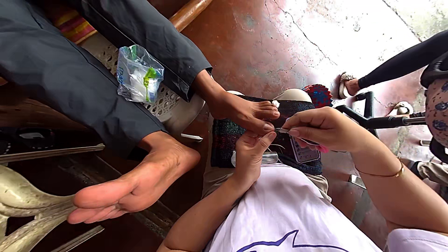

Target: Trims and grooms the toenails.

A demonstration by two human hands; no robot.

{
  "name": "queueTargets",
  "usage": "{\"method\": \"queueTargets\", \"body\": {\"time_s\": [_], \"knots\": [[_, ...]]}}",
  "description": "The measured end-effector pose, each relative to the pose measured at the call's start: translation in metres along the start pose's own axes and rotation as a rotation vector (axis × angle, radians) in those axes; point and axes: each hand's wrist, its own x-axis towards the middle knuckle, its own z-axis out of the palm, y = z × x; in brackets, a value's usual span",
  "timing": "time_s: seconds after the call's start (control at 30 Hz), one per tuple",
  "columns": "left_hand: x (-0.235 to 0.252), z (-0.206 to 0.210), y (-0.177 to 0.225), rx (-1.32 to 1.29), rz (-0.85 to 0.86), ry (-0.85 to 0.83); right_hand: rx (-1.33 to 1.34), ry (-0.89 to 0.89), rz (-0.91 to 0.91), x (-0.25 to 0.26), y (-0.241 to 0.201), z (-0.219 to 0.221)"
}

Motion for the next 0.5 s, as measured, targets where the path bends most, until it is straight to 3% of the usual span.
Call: {"method": "queueTargets", "body": {"time_s": [0.17,0.5], "knots": [[-0.001,0.000,-0.002,0.018,0.022,0.000,0.057,-0.034,0.023,0.005,0.001,-0.003],[0.000,-0.001,-0.002,0.054,0.026,-0.006,-0.088,-0.061,0.021,0.012,-0.007,-0.009]]}}
